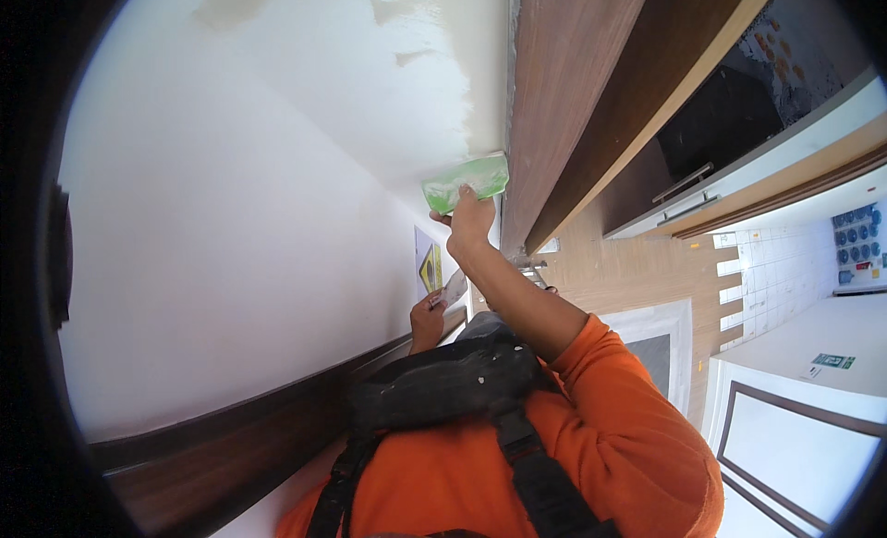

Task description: The person stands on a ladder and uses a green plastic scraper to apply white wall compound to a vertical wall surface. They repeatedly scoop compound from a container and spread it along the wall, smoothing the surface.

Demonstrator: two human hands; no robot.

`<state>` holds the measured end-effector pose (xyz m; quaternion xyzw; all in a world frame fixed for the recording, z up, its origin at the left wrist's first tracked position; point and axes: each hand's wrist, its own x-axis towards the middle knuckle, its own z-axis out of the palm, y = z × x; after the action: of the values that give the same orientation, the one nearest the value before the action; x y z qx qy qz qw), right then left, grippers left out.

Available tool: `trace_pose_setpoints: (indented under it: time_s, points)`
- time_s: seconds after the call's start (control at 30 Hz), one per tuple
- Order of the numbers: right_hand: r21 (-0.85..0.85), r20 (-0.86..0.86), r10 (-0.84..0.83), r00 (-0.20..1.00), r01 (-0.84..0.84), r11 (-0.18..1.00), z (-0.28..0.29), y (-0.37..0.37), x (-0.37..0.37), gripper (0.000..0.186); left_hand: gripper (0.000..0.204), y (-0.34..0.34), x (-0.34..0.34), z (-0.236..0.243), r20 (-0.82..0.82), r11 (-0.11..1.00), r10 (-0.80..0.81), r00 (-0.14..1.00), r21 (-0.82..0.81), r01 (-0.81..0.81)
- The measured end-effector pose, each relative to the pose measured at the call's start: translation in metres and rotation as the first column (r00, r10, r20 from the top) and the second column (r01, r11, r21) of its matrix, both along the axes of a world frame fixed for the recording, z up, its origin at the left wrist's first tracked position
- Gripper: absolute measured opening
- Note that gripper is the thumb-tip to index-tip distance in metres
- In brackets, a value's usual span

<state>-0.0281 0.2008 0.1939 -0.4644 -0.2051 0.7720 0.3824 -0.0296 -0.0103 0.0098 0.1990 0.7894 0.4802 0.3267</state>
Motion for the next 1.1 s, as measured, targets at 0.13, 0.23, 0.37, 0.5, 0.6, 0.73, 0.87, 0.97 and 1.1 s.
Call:
trace_pose_setpoints:
  time_s: [0.13,0.23,0.37,0.5,0.6,0.73,0.87,0.97,1.1]
  points:
    - [0.132,-0.118,-0.042,0.992,0.058,0.990,0.057,-0.006,-0.005,0.030,0.035,-0.009,-0.007,-0.013,-0.065,0.999,-0.018,0.998,-0.037,0.016]
    - [0.215,-0.256,-0.022,0.966,0.079,0.973,0.109,-0.004,-0.003,0.031,0.035,-0.012,-0.007,-0.021,-0.074,1.000,0.009,0.997,-0.011,-0.010]
    - [0.283,-0.308,0.012,0.951,0.079,0.956,0.183,-0.004,0.006,0.033,0.036,-0.007,-0.010,-0.013,-0.118,0.997,-0.065,0.991,-0.051,0.059]
    - [0.402,-0.418,0.096,0.903,0.089,0.911,0.237,-0.014,0.009,0.034,0.033,-0.007,-0.006,-0.003,-0.183,0.996,-0.068,0.981,-0.061,0.058]
    - [0.480,-0.465,0.119,0.877,0.137,0.866,0.261,-0.019,0.015,0.035,0.032,-0.003,-0.007,-0.002,-0.148,0.994,-0.046,0.988,-0.106,0.031]
    - [0.586,-0.424,0.169,0.890,0.128,0.800,0.242,-0.022,0.041,0.033,0.028,0.020,-0.011,-0.013,0.004,0.985,0.041,0.999,0.165,-0.041]
    - [0.715,-0.257,0.309,0.916,-0.035,0.698,0.200,0.008,0.069,0.025,0.020,0.040,-0.030,0.020,0.288,0.894,0.097,0.953,0.396,-0.210]
    - [0.847,-0.048,0.298,0.953,-0.120,0.519,0.170,0.034,0.092,0.019,0.032,0.060,-0.035,0.134,0.286,0.800,0.223,0.932,0.492,-0.342]
    - [0.880,0.431,0.076,0.899,-0.438,0.185,0.133,0.048,0.126,0.025,0.042,0.067,-0.040,0.201,0.615,0.591,-0.097,0.783,0.669,-0.452]
